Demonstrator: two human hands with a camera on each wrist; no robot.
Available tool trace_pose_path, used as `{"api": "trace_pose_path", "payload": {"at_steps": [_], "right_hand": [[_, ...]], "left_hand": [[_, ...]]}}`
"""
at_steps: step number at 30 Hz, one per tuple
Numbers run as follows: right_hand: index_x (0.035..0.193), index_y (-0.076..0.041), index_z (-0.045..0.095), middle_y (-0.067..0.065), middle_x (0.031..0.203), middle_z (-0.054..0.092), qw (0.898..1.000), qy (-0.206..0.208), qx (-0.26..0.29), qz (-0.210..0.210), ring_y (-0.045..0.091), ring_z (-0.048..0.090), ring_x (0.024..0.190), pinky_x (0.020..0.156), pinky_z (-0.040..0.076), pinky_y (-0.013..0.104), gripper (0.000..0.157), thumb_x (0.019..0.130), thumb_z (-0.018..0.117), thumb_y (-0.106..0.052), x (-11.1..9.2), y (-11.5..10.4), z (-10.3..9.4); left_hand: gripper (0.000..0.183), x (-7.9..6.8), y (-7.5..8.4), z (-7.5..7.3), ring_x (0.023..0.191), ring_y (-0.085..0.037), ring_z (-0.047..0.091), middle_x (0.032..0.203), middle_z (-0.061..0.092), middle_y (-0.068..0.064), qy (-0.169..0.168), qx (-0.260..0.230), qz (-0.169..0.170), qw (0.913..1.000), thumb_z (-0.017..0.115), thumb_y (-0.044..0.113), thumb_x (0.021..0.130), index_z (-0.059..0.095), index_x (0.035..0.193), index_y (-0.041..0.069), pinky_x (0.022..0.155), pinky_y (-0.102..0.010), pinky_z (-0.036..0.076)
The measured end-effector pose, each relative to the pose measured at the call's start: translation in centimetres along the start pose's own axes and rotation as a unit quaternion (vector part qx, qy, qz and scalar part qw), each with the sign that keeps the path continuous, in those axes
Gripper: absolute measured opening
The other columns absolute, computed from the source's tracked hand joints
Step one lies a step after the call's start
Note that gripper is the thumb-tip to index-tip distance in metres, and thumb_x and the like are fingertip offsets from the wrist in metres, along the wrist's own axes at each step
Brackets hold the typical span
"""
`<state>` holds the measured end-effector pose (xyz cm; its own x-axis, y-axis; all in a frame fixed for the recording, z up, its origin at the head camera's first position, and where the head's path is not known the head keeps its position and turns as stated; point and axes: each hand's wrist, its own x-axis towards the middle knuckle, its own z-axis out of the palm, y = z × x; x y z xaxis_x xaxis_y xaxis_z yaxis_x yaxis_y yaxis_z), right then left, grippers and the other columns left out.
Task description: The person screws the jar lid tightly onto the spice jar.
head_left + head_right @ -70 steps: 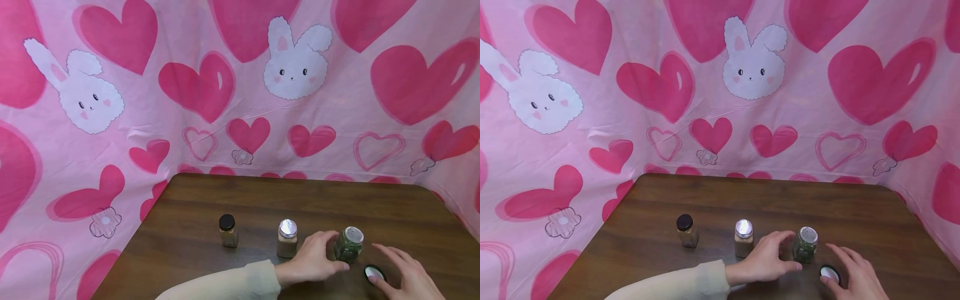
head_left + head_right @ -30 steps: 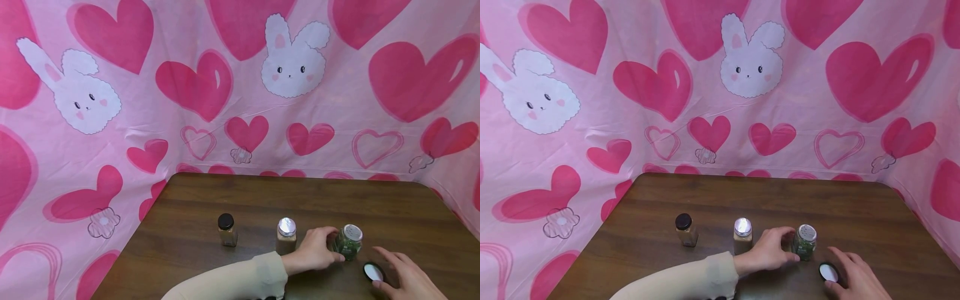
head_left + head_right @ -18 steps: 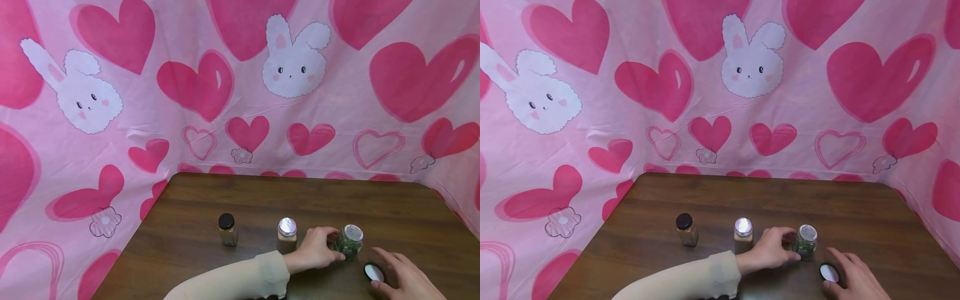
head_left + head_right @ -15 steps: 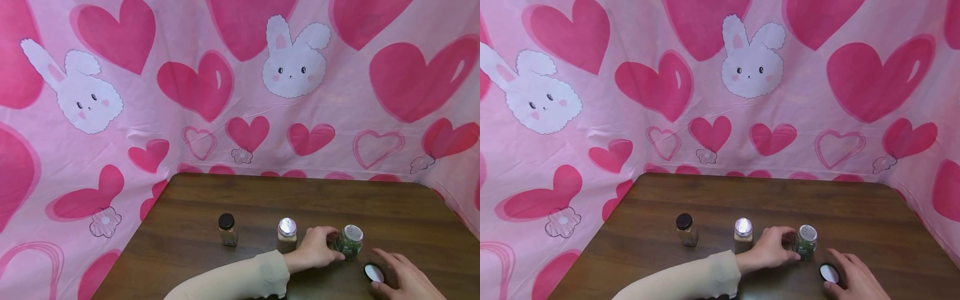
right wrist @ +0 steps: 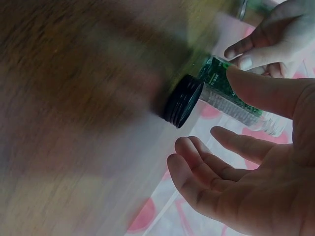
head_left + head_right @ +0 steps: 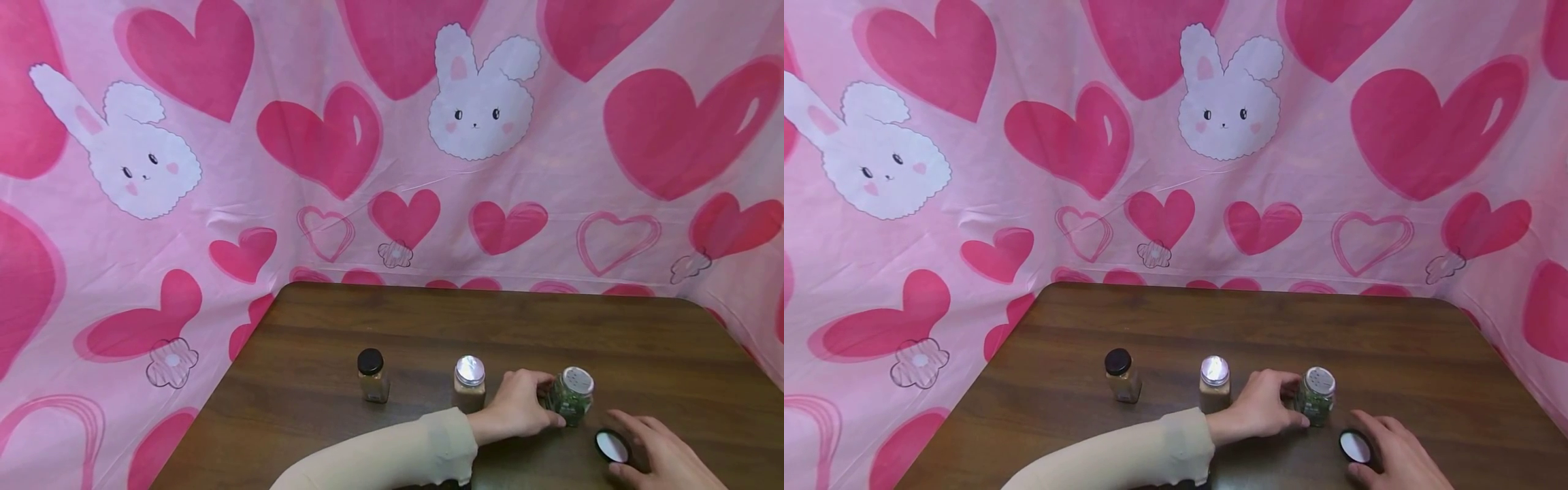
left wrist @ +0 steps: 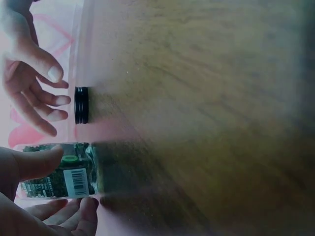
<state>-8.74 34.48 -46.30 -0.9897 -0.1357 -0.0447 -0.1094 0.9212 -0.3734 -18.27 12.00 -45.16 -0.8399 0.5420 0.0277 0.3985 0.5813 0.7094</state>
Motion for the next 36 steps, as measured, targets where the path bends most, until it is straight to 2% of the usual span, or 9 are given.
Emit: {"api": "trace_pose_path", "payload": {"at_steps": [5, 9, 16, 23, 28, 36], "right_hand": [[0.130, 0.012, 0.061, 0.016, 0.110, 0.065, 1.000, -0.021, 0.007, 0.009, 0.026, 0.060, 0.093, 0.073, 0.054, 0.043, 0.072, 0.077, 0.094, -0.022, 0.2, 0.0, -0.1], [0.131, 0.012, 0.060, 0.018, 0.111, 0.065, 0.999, -0.032, 0.011, 0.012, 0.027, 0.061, 0.093, 0.074, 0.054, 0.046, 0.071, 0.077, 0.094, -0.021, 0.3, 0.1, -0.2], [0.130, 0.012, 0.061, 0.016, 0.111, 0.065, 0.999, -0.034, 0.003, 0.007, 0.024, 0.060, 0.092, 0.071, 0.053, 0.039, 0.071, 0.077, 0.094, -0.021, 0.2, 0.6, -0.1], [0.128, 0.012, 0.062, 0.016, 0.111, 0.065, 1.000, -0.015, 0.000, -0.014, 0.023, 0.059, 0.092, 0.070, 0.052, 0.034, 0.071, 0.074, 0.095, -0.020, 0.3, 0.8, 0.0], [0.129, 0.013, 0.062, 0.016, 0.112, 0.064, 0.999, -0.035, 0.010, -0.011, 0.021, 0.059, 0.090, 0.070, 0.052, 0.034, 0.070, 0.076, 0.094, -0.018, 0.5, 0.9, 0.1], [0.128, 0.012, 0.062, 0.016, 0.111, 0.064, 0.999, -0.034, 0.018, -0.019, 0.015, 0.060, 0.084, 0.068, 0.052, 0.030, 0.067, 0.076, 0.094, -0.015, 0.6, 0.9, 0.0]], "left_hand": [[0.055, 0.2, 0.0, 0.0, 0.101, 0.001, 0.056, 0.103, 0.072, 0.018, -0.007, -0.001, -0.009, 0.9999, 0.099, 0.021, 0.075, 0.077, 0.125, 0.021, 0.090, -0.020, 0.045], [0.055, 0.2, 0.0, 0.1, 0.101, -0.001, 0.056, 0.104, 0.073, 0.019, 0.001, 0.009, -0.014, 0.9999, 0.099, 0.022, 0.073, 0.079, 0.124, 0.022, 0.088, -0.020, 0.046], [0.058, 0.2, 0.3, 0.4, 0.097, -0.001, 0.052, 0.105, 0.072, 0.020, 0.009, 0.020, -0.012, 0.9997, 0.101, 0.024, 0.071, 0.079, 0.124, 0.023, 0.086, -0.019, 0.044], [0.060, 0.3, 0.2, 0.5, 0.099, -0.001, 0.054, 0.107, 0.072, 0.020, 0.008, 0.020, -0.006, 0.9998, 0.101, 0.024, 0.070, 0.078, 0.126, 0.022, 0.087, -0.018, 0.045], [0.061, 0.4, 0.1, 0.5, 0.100, -0.002, 0.054, 0.109, 0.071, 0.019, 0.006, 0.016, -0.009, 0.9998, 0.101, 0.023, 0.070, 0.077, 0.127, 0.022, 0.087, -0.019, 0.046], [0.061, 0.5, 0.1, 0.5, 0.101, -0.001, 0.055, 0.111, 0.072, 0.019, 0.003, 0.012, -0.005, 0.9999, 0.101, 0.024, 0.071, 0.077, 0.127, 0.022, 0.088, -0.019, 0.046]]}}
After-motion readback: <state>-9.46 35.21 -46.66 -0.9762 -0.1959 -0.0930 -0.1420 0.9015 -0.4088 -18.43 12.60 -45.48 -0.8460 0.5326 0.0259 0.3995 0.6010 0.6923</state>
